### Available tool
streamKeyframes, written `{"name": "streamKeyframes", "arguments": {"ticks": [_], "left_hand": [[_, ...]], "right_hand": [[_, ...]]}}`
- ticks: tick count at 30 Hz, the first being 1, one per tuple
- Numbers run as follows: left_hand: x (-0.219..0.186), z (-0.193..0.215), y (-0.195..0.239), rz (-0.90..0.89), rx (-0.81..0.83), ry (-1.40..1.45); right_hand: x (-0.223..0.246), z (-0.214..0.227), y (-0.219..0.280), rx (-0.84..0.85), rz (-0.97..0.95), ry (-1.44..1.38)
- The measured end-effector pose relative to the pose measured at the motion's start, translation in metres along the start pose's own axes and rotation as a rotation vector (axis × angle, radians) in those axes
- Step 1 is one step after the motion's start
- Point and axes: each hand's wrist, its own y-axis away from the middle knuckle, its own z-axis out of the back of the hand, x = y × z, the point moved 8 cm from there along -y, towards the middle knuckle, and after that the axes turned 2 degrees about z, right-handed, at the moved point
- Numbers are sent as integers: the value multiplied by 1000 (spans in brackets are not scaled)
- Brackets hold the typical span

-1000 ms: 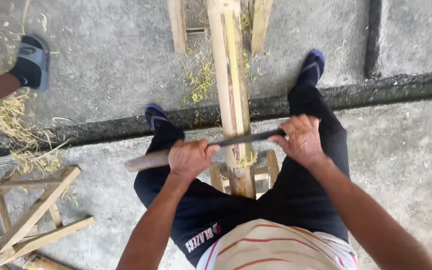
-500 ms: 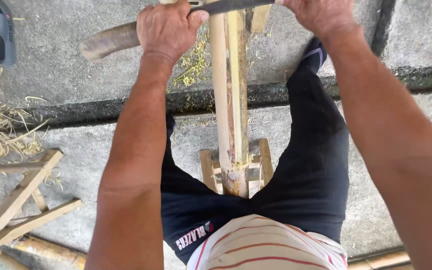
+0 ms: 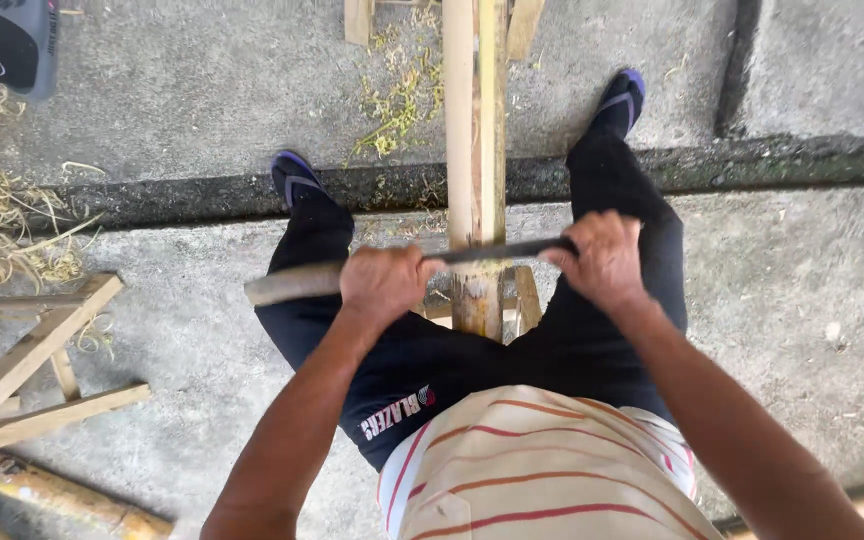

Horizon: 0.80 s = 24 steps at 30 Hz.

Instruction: Shaving and smoothing the surface of a bamboo pole using a large machete.

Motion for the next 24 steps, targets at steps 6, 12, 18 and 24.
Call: {"name": "streamKeyframes", "arguments": {"ticks": [6, 12, 18, 24], "left_hand": [[4, 26, -28, 107, -15, 59], [-2, 12, -4, 107, 50, 34], [1, 39, -31, 159, 91, -4], [-3, 5, -3, 76, 79, -16]], "right_hand": [[-14, 4, -28, -199, 106, -169], [-7, -10, -12, -79, 74, -116], [-18, -4, -48, -154, 131, -104], [3, -21, 22, -196, 84, -206]]}}
